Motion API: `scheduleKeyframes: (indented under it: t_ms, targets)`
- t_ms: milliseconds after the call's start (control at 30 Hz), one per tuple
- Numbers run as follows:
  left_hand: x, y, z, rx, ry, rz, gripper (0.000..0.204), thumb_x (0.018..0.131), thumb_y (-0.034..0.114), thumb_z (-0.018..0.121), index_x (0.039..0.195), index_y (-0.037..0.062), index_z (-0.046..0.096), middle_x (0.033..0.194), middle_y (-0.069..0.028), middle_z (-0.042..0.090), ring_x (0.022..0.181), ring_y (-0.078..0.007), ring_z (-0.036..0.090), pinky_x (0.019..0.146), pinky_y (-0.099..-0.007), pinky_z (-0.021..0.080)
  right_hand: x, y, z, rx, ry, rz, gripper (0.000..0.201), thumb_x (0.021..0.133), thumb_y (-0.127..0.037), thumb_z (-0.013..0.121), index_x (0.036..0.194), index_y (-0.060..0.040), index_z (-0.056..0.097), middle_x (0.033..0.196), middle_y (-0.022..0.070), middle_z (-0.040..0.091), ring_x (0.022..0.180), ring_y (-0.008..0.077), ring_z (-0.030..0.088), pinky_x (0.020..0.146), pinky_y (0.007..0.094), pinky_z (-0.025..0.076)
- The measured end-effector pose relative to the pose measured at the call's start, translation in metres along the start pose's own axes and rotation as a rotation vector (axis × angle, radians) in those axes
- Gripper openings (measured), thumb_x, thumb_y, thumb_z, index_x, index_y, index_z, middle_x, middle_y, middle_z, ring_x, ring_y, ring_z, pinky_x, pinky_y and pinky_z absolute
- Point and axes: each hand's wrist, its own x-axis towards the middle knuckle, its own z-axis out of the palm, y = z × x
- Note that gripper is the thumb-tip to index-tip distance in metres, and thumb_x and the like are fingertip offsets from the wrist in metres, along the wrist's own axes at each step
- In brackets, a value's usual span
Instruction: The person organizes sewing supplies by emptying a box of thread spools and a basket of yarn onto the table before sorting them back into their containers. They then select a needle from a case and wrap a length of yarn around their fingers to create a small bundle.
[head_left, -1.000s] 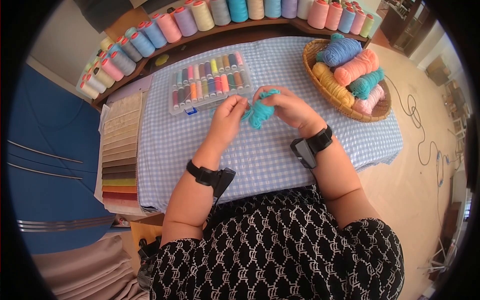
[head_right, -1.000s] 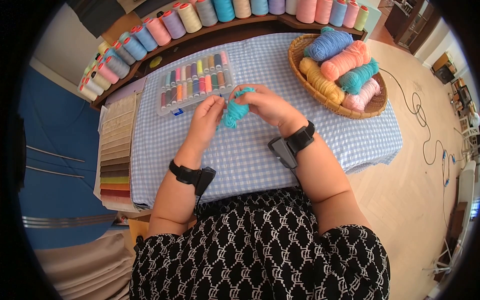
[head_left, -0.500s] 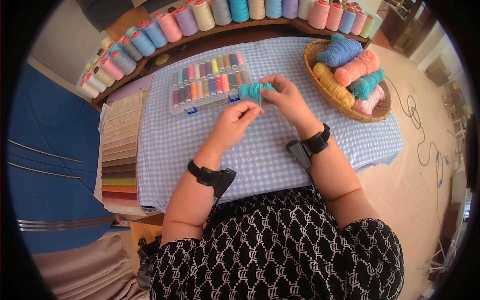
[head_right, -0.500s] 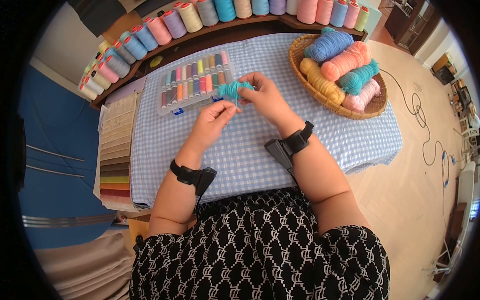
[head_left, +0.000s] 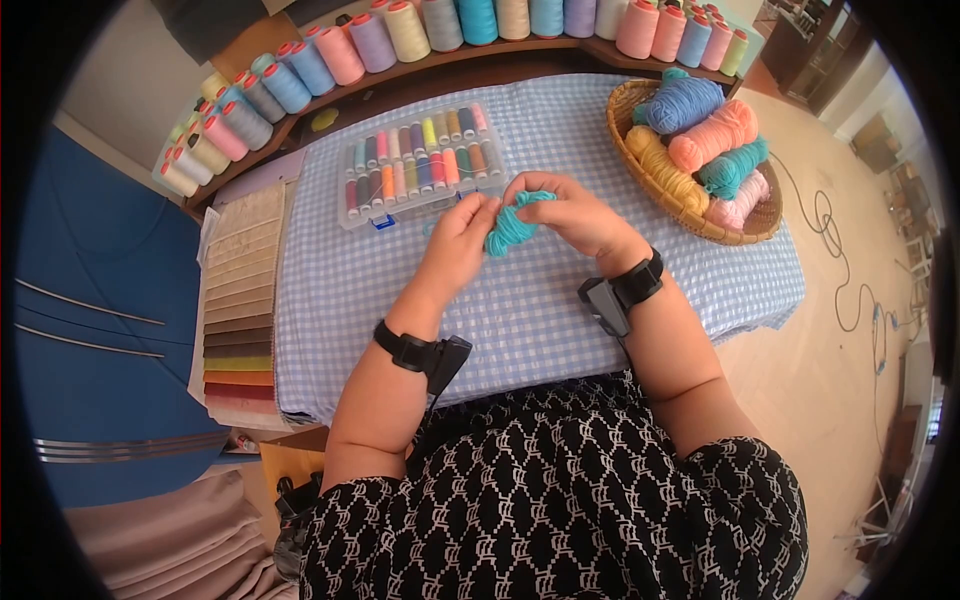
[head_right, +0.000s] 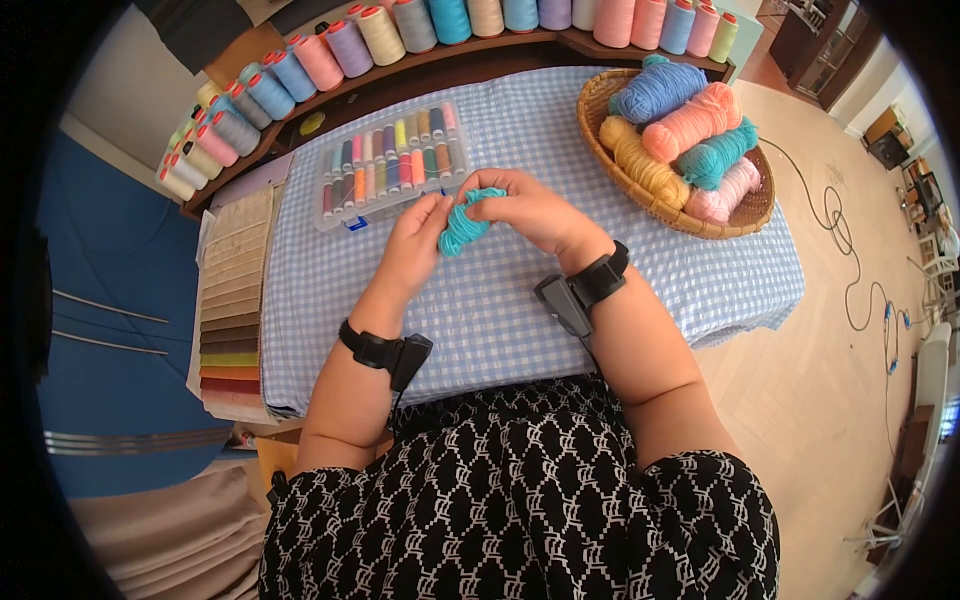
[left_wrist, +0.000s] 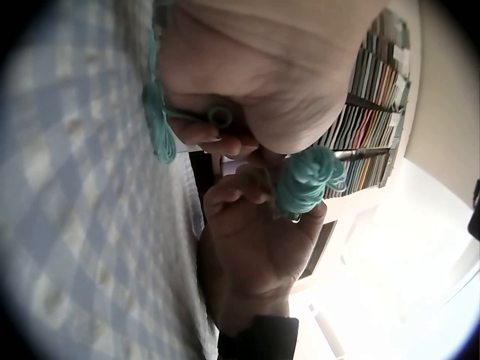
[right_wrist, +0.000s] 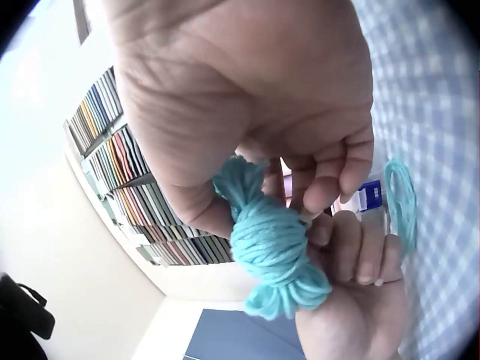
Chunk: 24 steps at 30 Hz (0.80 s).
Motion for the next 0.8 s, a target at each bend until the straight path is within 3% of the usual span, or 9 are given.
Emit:
scheduleKeyframes:
  t_ms: [267,367,467,567,667,800]
  targets:
    - [-0.004,0.010,0.003,0.077,0.009,0.119,0.024,0.104,0.024,0.053,0.096,0.0044,0.064,0.069,0.0072,0.044,0.063,-0.0023,0.038,0.057,-0.0196,0.032,0.005,0.010,0.001,-0.390,0.192,-0.060,0.023,0.082,-0.012,0.068,0.102,-0.0015,0.062,0.091,0.0026,0.063,0.084,0.0099,0.058,0.075,0.0249,0.048]
    - [-0.004,0.009,0.004,0.128,-0.047,0.112,0.023,0.103,0.023,0.054,0.098,0.0036,0.066,0.069,0.0069,0.045,0.063,-0.0025,0.038,0.058,-0.0194,0.033,0.009,0.018,0.000,-0.363,0.328,-0.188,0.024,0.084,-0.010,0.068,0.105,-0.0007,0.061,0.094,0.0035,0.063,0.085,0.0093,0.058,0.076,0.0252,0.048]
    - [-0.005,0.010,0.005,0.192,-0.085,0.113,0.022,0.103,0.022,0.055,0.099,0.0036,0.067,0.070,0.0063,0.048,0.064,-0.0029,0.040,0.059,-0.0193,0.035,0.008,0.011,0.003,-0.162,0.386,-0.215,0.024,0.086,-0.007,0.068,0.108,-0.0014,0.060,0.098,0.0047,0.064,0.086,0.0101,0.059,0.077,0.0256,0.049]
    - [-0.005,0.010,0.005,0.222,-0.075,0.071,0.022,0.102,0.021,0.055,0.100,0.0037,0.067,0.072,0.0057,0.051,0.065,-0.0031,0.042,0.059,-0.0195,0.035,0.004,0.001,0.004,0.144,0.294,-0.155,0.024,0.088,-0.009,0.066,0.110,-0.0029,0.059,0.101,0.0037,0.064,0.090,0.0111,0.060,0.081,0.0271,0.048]
    - [-0.004,0.008,0.005,0.180,-0.033,0.003,0.022,0.103,0.022,0.054,0.105,0.0036,0.067,0.073,0.0058,0.051,0.066,-0.0035,0.043,0.059,-0.0202,0.036,0.004,0.003,-0.005,0.270,0.181,-0.169,0.021,0.089,-0.012,0.063,0.108,-0.0048,0.061,0.099,0.0018,0.064,0.091,0.0114,0.059,0.083,0.0283,0.047]
    - [0.000,-0.002,0.001,0.100,0.000,0.038,0.022,0.103,0.023,0.054,0.097,0.0035,0.063,0.070,0.0052,0.050,0.062,-0.0040,0.043,0.055,-0.0223,0.037,0.003,0.004,-0.010,0.186,0.026,-0.079,0.018,0.087,-0.013,0.060,0.103,-0.0059,0.063,0.095,0.0000,0.063,0.089,0.0103,0.057,0.082,0.0277,0.046]
